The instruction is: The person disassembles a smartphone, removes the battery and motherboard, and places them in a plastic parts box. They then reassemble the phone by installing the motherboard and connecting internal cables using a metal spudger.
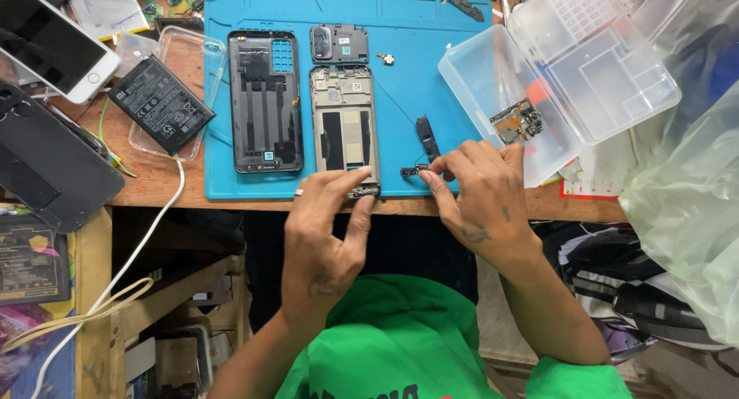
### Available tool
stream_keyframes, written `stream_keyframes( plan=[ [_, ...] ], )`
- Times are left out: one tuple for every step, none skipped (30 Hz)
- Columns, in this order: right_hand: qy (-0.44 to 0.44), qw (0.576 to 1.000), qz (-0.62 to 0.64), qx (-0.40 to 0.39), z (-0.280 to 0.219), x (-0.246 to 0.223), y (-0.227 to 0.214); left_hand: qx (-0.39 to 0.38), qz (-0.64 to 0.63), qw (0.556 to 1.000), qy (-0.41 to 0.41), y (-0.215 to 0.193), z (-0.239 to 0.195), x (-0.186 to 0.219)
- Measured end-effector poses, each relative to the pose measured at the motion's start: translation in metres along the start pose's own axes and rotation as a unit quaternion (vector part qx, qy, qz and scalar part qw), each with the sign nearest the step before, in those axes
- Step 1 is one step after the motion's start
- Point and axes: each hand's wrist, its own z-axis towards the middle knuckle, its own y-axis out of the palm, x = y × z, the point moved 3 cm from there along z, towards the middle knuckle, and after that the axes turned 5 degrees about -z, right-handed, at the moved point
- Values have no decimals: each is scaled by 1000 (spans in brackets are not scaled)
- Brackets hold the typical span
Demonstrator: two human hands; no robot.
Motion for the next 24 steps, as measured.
stream_keyframes(
  plan=[
    [-2,1000,-12,-6,-1,0,1,-5,0,1000,5,3,-1,1],
    [-4,1000,-23,-12,-2,0,2,-11,1,1000,10,6,-1,1],
    [-9,1000,-26,-15,-2,0,3,-21,0,1000,7,9,-1,0],
    [-15,999,-28,-19,-3,0,3,-30,-1,1000,2,13,0,-1],
    [-20,999,-30,-23,-4,1,3,-40,-2,999,-3,17,1,-2],
    [-24,999,-28,-25,-5,1,3,-43,10,999,16,22,3,-2],
    [-28,999,-26,-27,-6,2,2,-45,22,998,34,27,5,-3],
    [-30,999,-25,-29,-7,3,1,-50,33,997,53,30,7,-3],
    [-32,999,-17,-29,-8,5,-2,-58,38,995,65,34,9,-2],
    [-33,999,-11,-26,-8,10,-7,-66,41,994,80,37,12,-1],
    [-35,999,-4,-24,-9,15,-12,-74,44,992,96,41,15,-1],
    [-9,1000,3,-16,-10,25,-19,-80,47,990,102,44,17,0],
    [18,1000,10,-7,-10,37,-29,-87,51,989,108,47,20,1],
    [44,999,18,2,-11,48,-37,-94,54,988,114,50,21,1],
    [66,998,-5,8,-11,60,-43,-96,57,987,118,53,23,1],
    [86,996,-27,15,-10,72,-49,-96,61,986,121,54,24,1],
    [107,993,-48,22,-9,82,-54,-97,65,985,124,56,25,1],
    [115,992,-49,6,-8,91,-56,-99,71,984,127,58,27,1],
    [124,991,-49,-10,-7,99,-57,-101,78,983,130,60,28,1],
    [132,990,-47,-26,-6,105,-57,-103,85,982,133,61,29,0],
    [101,993,-54,-36,-4,109,-56,-111,86,982,130,62,30,0],
    [70,995,-60,-46,-2,111,-56,-118,88,981,127,63,30,-1],
    [39,995,-65,-57,0,113,-54,-125,89,980,124,64,31,-2],
    [32,995,-58,-68,3,116,-51,-126,94,981,117,64,30,-3]
  ],
)
